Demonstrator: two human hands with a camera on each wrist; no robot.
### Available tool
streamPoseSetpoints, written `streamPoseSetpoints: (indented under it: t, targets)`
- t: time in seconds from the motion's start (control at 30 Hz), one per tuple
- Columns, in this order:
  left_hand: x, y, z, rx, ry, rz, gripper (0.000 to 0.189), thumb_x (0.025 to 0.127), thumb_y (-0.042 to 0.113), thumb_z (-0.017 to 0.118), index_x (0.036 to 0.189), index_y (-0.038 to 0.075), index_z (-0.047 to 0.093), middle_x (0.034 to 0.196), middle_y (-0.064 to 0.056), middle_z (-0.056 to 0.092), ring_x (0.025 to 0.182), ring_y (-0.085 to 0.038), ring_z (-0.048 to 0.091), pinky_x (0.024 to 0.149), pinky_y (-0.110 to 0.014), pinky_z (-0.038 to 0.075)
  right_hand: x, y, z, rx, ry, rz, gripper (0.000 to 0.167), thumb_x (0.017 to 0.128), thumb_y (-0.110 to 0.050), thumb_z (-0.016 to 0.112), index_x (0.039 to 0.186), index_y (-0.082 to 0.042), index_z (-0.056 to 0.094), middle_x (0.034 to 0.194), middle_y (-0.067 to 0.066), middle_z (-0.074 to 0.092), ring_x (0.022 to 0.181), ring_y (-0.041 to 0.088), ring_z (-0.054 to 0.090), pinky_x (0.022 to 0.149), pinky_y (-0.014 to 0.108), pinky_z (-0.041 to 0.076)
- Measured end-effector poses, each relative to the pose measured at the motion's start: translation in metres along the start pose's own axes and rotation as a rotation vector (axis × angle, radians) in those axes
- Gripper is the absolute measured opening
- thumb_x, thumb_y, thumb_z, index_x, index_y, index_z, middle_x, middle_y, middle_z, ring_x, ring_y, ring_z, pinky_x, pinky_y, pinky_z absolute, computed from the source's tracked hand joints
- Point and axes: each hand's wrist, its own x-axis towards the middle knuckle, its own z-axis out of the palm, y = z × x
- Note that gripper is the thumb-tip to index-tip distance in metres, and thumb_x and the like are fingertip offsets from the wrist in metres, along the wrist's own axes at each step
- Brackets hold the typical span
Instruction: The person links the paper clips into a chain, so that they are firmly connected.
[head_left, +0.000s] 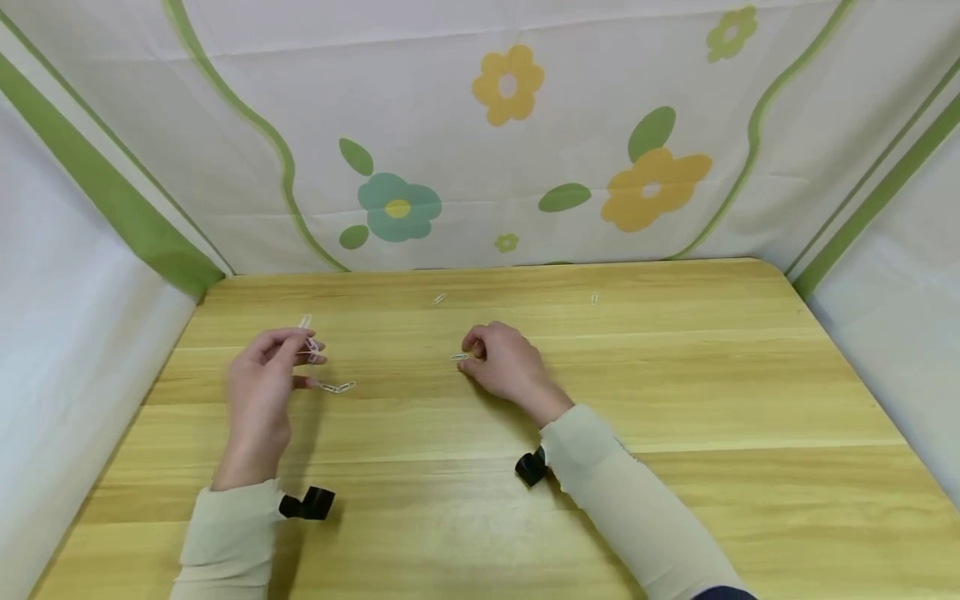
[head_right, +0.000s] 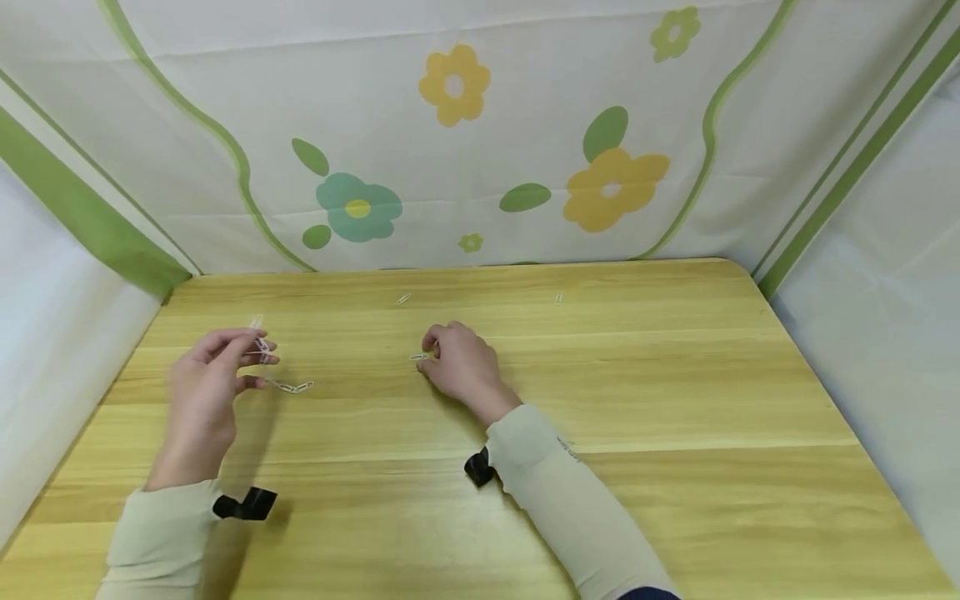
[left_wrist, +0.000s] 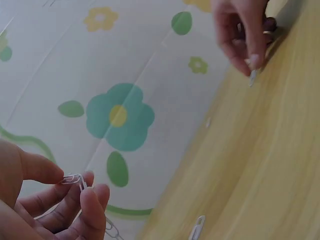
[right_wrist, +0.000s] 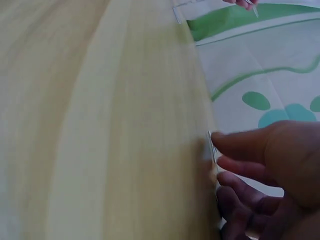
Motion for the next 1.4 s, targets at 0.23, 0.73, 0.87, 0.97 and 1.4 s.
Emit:
streamPoseSetpoints:
  t: [0.23,0.73,0.87,0.97,1.4]
  targets:
    - [-0.006,-0.009,0.029,0.179,-0.18,0.012,0.029,0.109,0.029,0.066,0.127,0.006,0.069,0.098,0.011,0.075,0.09,-0.013,0.074,0.066,-0.026,0.062,0.003,-0.013,0.009,-0.054,0.012,0.04,0.02,0.1,-0.034,0.079,0.11,-0.017,0.075,0.097,-0.002,0.063,0.085,0.016,0.059,0.071,0.033,0.05]
    - [-0.025,-0.018,0.093,0.229,-0.331,0.034,0.027,0.109,0.021,0.066,0.123,0.0,0.072,0.102,-0.008,0.078,0.089,-0.02,0.074,0.063,-0.025,0.058,-0.012,0.013,-0.004,0.098,-0.016,-0.032,0.014,0.101,-0.024,0.078,0.095,-0.016,0.067,0.09,0.0,0.068,0.079,0.014,0.061,0.072,0.029,0.051]
    - [-0.031,-0.023,0.112,0.226,-0.378,0.031,0.023,0.108,0.019,0.067,0.119,0.001,0.074,0.103,-0.014,0.079,0.086,-0.024,0.074,0.063,-0.028,0.057,-0.027,0.032,-0.016,0.298,-0.05,-0.041,0.01,0.1,-0.017,0.077,0.099,-0.013,0.069,0.092,0.003,0.071,0.077,0.015,0.066,0.072,0.029,0.054]
    - [-0.036,-0.026,0.124,0.23,-0.411,0.031,0.02,0.107,0.018,0.068,0.117,0.001,0.075,0.102,-0.015,0.079,0.085,-0.026,0.075,0.062,-0.028,0.057,-0.037,0.042,-0.025,0.424,-0.077,-0.021,0.005,0.102,-0.015,0.076,0.104,-0.012,0.072,0.096,0.006,0.073,0.078,0.019,0.068,0.069,0.031,0.057]
    - [-0.052,-0.031,0.149,0.18,-0.462,0.011,0.015,0.105,0.018,0.07,0.111,0.005,0.076,0.098,-0.014,0.08,0.083,-0.027,0.076,0.061,-0.028,0.055,-0.048,0.045,-0.055,0.659,-0.051,-0.01,0.019,0.103,-0.012,0.072,0.121,-0.006,0.075,0.116,0.016,0.074,0.102,0.025,0.072,0.09,0.034,0.061]
